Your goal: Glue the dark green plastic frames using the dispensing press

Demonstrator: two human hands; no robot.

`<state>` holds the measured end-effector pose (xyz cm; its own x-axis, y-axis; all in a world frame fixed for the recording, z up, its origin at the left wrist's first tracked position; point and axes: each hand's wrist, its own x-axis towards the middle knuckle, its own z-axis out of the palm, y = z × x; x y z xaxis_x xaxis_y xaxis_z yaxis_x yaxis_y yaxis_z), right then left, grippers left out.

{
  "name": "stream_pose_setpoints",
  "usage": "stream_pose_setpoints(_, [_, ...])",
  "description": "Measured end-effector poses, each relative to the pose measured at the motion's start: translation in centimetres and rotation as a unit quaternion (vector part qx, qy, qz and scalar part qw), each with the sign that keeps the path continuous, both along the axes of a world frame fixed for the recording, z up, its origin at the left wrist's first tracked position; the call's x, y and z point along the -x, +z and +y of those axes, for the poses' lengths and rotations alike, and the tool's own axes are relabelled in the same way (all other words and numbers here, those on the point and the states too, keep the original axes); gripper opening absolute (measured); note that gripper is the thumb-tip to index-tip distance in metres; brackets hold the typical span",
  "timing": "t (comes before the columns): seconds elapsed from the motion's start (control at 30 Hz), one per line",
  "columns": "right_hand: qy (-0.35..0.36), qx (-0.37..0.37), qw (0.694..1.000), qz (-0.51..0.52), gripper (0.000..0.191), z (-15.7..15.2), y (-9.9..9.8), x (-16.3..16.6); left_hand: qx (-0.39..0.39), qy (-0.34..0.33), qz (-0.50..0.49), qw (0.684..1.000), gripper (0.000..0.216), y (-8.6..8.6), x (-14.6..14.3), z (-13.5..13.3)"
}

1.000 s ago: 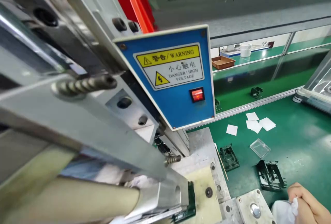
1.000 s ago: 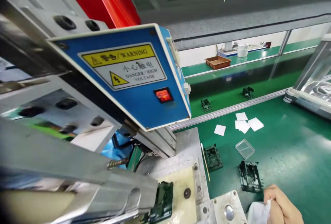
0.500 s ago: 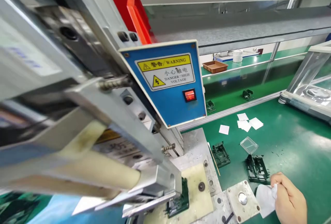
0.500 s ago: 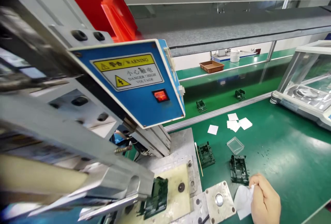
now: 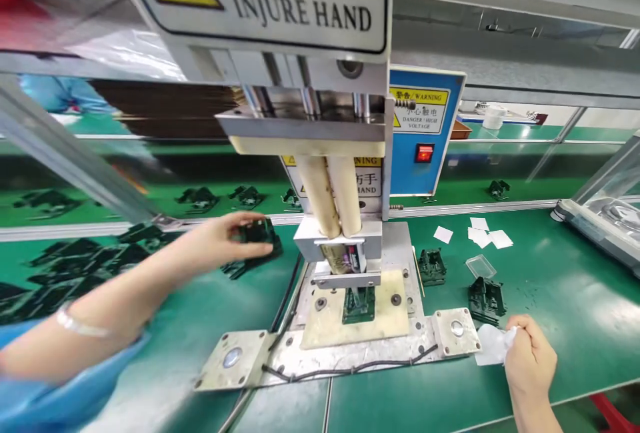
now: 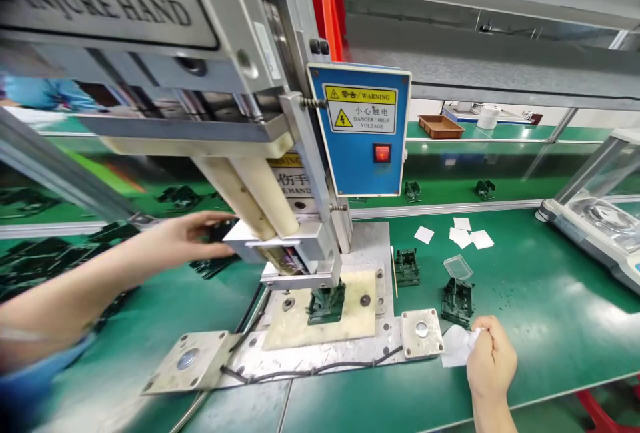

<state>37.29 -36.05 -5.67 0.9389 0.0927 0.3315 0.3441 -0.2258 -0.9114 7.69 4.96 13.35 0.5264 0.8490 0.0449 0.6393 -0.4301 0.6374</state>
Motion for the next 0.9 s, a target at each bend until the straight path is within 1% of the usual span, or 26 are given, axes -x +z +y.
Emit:
stream_pose_setpoints(0.03, [0.001, -0.005, 1.0, 0.007, 0.016, 0.0, -0.1, -0.1, 0.043, -0.016, 0.003, 0.999, 0.093, -0.9, 0.8, -1.0])
stream_pose_setpoints(0.1, [0.007, -0.012, 1.0, 0.015, 0.016, 0.1, -0.4, -0.2, 0.113, -0.042, 0.003, 0.993, 0.094, -3.0, 2.0, -3.3])
stream_pose_setpoints(0.17, [0.015, -0.015, 1.0, 0.012, 0.016, 0.2, -0.5, -0.3, 0.115, -0.029, 0.009, 0.993, 0.088, -5.0, 2.5, -5.6])
stream_pose_setpoints(0.23, [0.025, -0.014, 1.0, -0.003, 0.017, 0.4, -0.4, -0.5, 0.089, 0.002, 0.02, 0.996, 0.084, -6.6, 2.3, -7.2])
stream_pose_setpoints(0.27, [0.031, -0.015, 0.999, -0.013, 0.018, 0.5, -0.3, -0.5, 0.084, 0.013, 0.018, 0.996, 0.082, -7.1, 2.1, -7.7])
stream_pose_setpoints(0.33, [0.039, -0.018, 0.998, -0.035, 0.018, 0.6, 0.0, -0.5, 0.079, 0.013, -0.018, 0.997, 0.077, -8.0, 1.7, -8.0])
stream_pose_setpoints(0.4, [0.037, -0.016, 0.998, -0.054, 0.019, 0.7, 0.3, -0.4, 0.074, 0.003, -0.06, 0.995, 0.075, -8.4, 1.5, -7.8])
stream_pose_setpoints(0.43, [0.031, -0.013, 0.998, -0.061, 0.019, 0.7, 0.4, -0.3, 0.075, -0.001, -0.064, 0.995, 0.076, -8.5, 1.5, -7.7])
stream_pose_setpoints(0.6, [0.0, 0.003, 0.997, -0.082, 0.023, 0.5, 0.7, 0.2, 0.071, 0.002, 0.009, 0.997, 0.084, -8.3, 1.7, -7.6])
stream_pose_setpoints(0.8, [-0.014, 0.027, 0.996, -0.08, 0.035, 0.7, 1.6, 0.6, 0.091, 0.016, 0.035, 0.995, 0.092, -8.4, 1.7, -7.4])
stream_pose_setpoints(0.9, [-0.025, 0.039, 0.996, -0.075, 0.04, 0.9, 1.7, 0.6, 0.068, 0.021, 0.03, 0.997, 0.088, -8.7, 1.9, -7.1])
